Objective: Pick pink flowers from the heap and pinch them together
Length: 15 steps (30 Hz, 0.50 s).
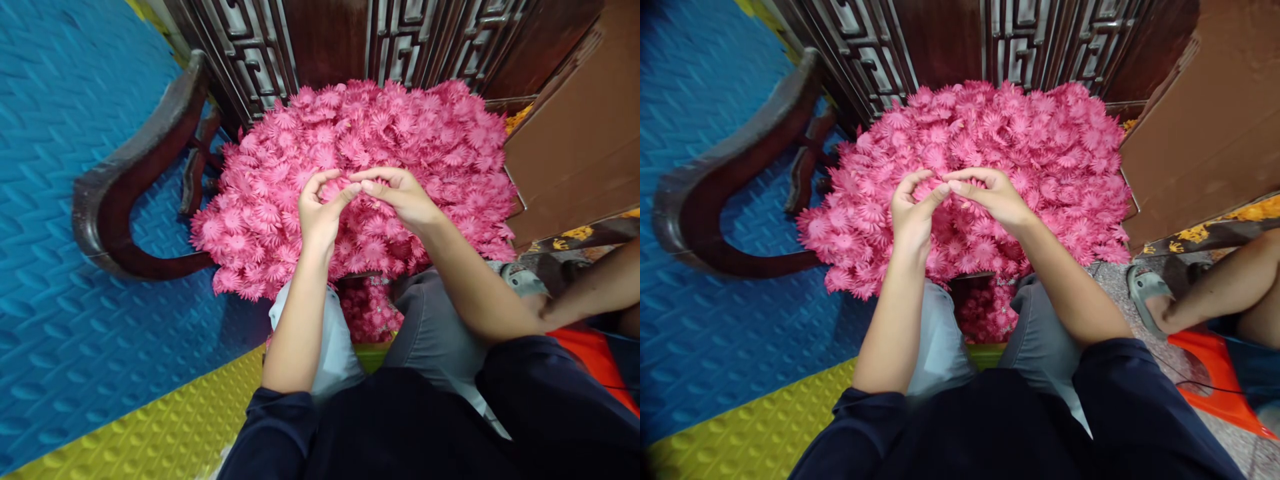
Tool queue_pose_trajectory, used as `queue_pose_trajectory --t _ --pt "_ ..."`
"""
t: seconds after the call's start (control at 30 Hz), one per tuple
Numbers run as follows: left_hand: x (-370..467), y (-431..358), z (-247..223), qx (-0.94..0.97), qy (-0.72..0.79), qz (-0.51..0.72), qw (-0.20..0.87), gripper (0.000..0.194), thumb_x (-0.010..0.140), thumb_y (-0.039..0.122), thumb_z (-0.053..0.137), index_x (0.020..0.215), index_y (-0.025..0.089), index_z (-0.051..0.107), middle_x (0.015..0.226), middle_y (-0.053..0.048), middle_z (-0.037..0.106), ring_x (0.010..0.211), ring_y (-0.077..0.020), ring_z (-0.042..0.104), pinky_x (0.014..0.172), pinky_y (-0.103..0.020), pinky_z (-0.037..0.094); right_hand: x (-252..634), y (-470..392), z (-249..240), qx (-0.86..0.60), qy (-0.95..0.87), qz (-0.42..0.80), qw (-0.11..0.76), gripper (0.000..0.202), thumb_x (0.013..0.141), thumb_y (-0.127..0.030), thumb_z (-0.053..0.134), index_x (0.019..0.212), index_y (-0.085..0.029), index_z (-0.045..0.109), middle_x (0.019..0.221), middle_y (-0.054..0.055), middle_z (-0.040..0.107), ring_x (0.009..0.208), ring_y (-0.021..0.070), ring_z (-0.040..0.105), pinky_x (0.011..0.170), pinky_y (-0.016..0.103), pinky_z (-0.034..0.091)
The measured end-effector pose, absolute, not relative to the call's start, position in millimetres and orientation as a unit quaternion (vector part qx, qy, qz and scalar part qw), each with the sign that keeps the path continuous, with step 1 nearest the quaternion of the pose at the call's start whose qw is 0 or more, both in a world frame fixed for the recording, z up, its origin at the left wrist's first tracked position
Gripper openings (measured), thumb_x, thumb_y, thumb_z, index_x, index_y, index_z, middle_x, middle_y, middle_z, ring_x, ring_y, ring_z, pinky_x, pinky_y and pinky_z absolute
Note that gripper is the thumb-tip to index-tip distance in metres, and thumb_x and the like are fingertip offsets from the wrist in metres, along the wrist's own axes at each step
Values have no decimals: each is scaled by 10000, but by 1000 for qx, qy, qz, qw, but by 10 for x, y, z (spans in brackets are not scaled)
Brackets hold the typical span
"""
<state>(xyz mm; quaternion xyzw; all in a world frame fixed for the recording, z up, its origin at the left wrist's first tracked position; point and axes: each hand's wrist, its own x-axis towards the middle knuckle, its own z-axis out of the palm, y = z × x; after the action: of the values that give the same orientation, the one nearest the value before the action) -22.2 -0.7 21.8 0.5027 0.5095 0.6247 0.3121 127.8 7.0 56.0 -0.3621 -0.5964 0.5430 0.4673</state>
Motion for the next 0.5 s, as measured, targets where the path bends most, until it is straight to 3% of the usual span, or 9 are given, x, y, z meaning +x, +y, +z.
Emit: queue_pose_trajectory --t 0.17,0.3,0.4,0.5 --pt "-193 -13 219 474 516 629 337 267 732 360 799 913 225 655 979 -4 700 985 -154 672 925 -302 536 1223 40 561 -362 -614 544 443 389 586 -489 847 863 -229 766 969 17 758 989 178 677 957 357 526" --pt "-172 -44 261 472 508 633 343 153 790 330 747 853 221 659 914 4 705 917 -134 671 917 -283 527 1140 27 493 -397 -590 520 473 377 544 -451 877 791 -202 743 808 6 728 828 156 678 814 315 557" --pt "-225 -33 271 470 520 651 291 151 843 360 686 859 216 643 911 -4 698 922 -135 659 946 -289 509 1146 59 439 -426 -541 538 486 399 575 -475 857 840 -202 735 706 -18 684 677 123 639 675 276 543" --pt "-344 5 258 441 573 671 165 198 886 415 616 923 220 618 974 -27 671 1001 -164 631 1000 -335 481 1207 118 397 -442 -498 556 498 373 587 -455 850 839 -208 730 730 -25 695 704 108 642 735 268 546"
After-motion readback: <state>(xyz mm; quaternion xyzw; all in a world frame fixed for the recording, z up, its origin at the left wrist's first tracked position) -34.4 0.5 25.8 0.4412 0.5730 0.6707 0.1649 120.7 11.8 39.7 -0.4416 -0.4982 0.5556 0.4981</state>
